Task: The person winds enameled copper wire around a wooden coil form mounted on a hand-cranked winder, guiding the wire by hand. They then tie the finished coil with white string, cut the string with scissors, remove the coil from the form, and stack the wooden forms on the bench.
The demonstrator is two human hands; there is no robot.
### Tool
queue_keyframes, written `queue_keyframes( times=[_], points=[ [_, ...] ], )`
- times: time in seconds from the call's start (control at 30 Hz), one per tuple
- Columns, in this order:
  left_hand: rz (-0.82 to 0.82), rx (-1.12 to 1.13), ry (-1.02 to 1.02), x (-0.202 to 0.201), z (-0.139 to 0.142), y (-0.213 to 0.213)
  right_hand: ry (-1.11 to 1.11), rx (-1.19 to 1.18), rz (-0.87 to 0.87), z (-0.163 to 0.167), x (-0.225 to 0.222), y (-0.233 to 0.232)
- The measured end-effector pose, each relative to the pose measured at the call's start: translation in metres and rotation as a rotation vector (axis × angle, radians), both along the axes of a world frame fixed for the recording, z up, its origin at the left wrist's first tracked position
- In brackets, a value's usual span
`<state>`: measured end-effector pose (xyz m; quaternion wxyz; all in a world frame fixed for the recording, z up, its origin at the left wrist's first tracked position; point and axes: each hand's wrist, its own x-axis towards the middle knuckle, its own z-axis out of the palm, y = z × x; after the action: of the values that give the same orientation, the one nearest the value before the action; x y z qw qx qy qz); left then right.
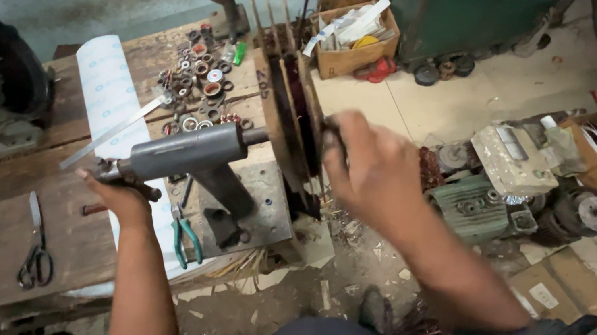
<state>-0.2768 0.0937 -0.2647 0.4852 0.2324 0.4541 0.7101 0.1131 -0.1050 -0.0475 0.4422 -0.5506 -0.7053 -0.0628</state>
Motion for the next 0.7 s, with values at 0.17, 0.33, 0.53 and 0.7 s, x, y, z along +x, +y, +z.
queue_keyframes(
  times=[0.17, 0.33, 0.53, 0.7],
  points=[
    [-0.118, 0.217, 0.053, -0.002, -0.007, -0.004, -0.093, 0.216, 0.028, -0.061, -0.012, -0.026],
    [-0.060, 0.380, 0.166, 0.005, -0.011, -0.010, -0.164, 0.248, 0.025, -0.124, -0.011, -0.038],
    [0.401, 0.382, 0.904, 0.024, 0.041, -0.067, 0.394, 0.209, -0.171, -0.138, 0.018, -0.059],
    [0.215, 0.696, 1.137, 0.076, 0.091, -0.159, 0.214, 0.262, -0.383, -0.109, 0.060, -0.096]
  ],
)
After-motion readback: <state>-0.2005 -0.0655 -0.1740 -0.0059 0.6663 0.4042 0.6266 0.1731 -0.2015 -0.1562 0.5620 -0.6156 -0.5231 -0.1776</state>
